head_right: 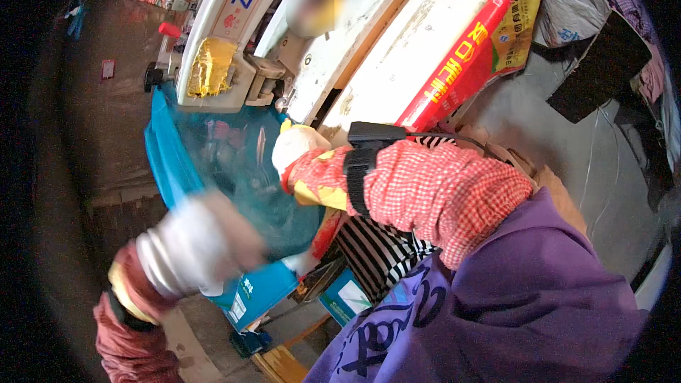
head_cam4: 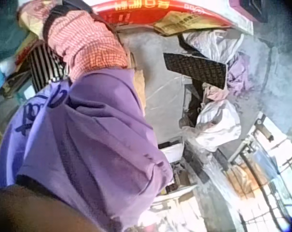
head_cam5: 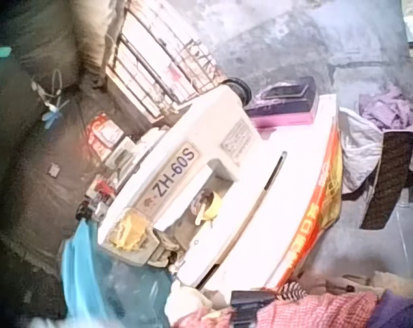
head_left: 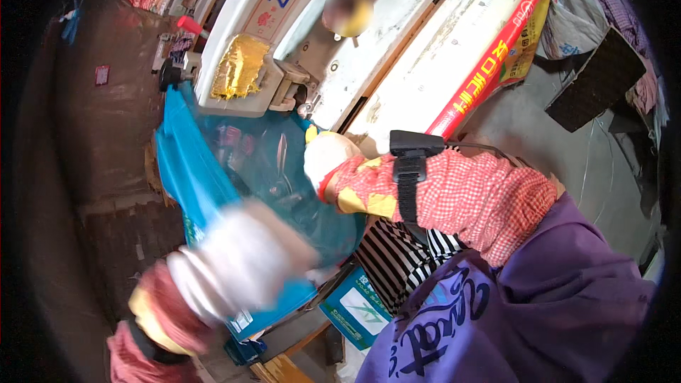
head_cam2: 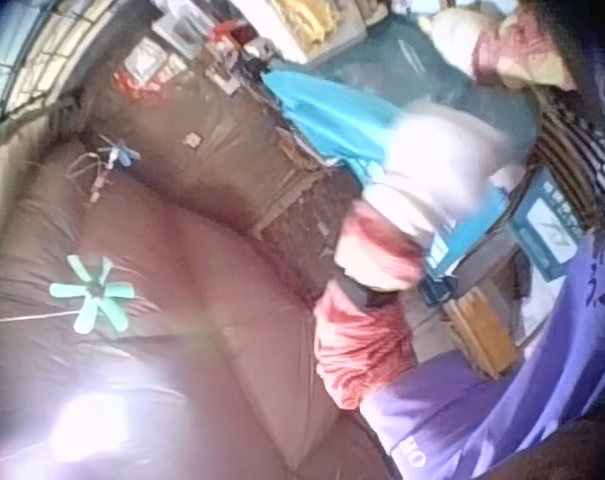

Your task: The recorder is using an industrial sewing machine to seal large green plastic bags.

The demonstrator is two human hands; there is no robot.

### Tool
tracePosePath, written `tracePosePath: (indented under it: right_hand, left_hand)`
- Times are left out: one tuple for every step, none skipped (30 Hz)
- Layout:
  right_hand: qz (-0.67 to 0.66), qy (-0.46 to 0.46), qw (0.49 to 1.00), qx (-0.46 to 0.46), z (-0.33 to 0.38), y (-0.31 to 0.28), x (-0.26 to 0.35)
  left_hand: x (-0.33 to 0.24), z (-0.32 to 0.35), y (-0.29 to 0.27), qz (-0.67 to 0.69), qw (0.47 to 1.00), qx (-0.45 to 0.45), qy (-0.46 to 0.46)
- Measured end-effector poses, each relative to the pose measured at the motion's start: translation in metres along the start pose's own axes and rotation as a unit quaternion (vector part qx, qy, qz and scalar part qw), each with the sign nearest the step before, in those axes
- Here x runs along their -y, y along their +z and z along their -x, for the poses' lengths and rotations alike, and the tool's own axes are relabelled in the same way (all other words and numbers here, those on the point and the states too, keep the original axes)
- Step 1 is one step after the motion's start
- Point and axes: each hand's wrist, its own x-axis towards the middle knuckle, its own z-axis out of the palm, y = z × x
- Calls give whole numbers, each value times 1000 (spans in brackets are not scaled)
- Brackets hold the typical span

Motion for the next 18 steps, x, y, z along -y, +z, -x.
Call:
tracePosePath:
  right_hand:
    - [58, 17, 998, -20, 9, -6, 5]
    - [44, 49, 994, -86, 18, -12, 9]
    - [37, 56, 995, -69, 24, -16, 13]
    - [45, 64, 990, -117, 26, -22, 13]
    - [68, 75, 988, -116, 24, -27, 14]
    - [27, 81, 991, -101, 20, -33, 10]
    - [-17, 83, 992, -98, 15, -37, 4]
    - [-64, 82, 991, -86, 9, -40, -4]
    - [-68, 17, 996, -58, 6, -42, -11]
    - [-127, 19, 991, -29, 2, -42, -16]
    - [-202, 14, 976, -73, 1, -41, -19]
    - [-278, 34, 954, -108, 2, -39, -18]
    - [-449, 84, 890, 8, 4, -36, -17]
    - [-403, 55, 913, -22, 7, -33, -12]
    - [-336, 21, 940, -51, 10, -31, -6]
    - [-223, -27, 970, -93, 14, -30, 1]
    - [-210, -34, 972, -101, 15, -30, 8]
    - [-204, -74, 968, -126, 15, -32, 14]
  left_hand:
    - [-19, -7, 25, 66, 994, -76, 31]
    - [-30, -17, 48, 124, 987, -88, 59]
    - [-30, -30, 71, 93, 983, -150, 39]
    - [-24, -41, 90, 61, 975, -208, 50]
    - [-11, -47, 104, 51, 976, -210, 11]
    - [3, -54, 114, 41, 960, -276, 12]
    - [18, -56, 122, 21, 950, -312, -12]
    - [39, -54, 127, 62, 935, -349, 11]
    - [52, -62, 135, -10, 946, -315, -80]
    - [71, -66, 140, -12, 945, -296, -140]
    - [85, -74, 148, -37, 935, -259, -239]
    - [103, -74, 155, 7, 917, -315, -244]
    - [122, -76, 161, 49, 880, -361, -305]
    - [138, -77, 167, 92, 840, -413, -339]
    - [151, -78, 168, 128, 780, -484, -375]
    - [159, -75, 169, 191, 718, -515, -428]
    - [161, -69, 170, 195, 718, -532, -404]
    - [154, -59, 170, 161, 747, -519, -383]
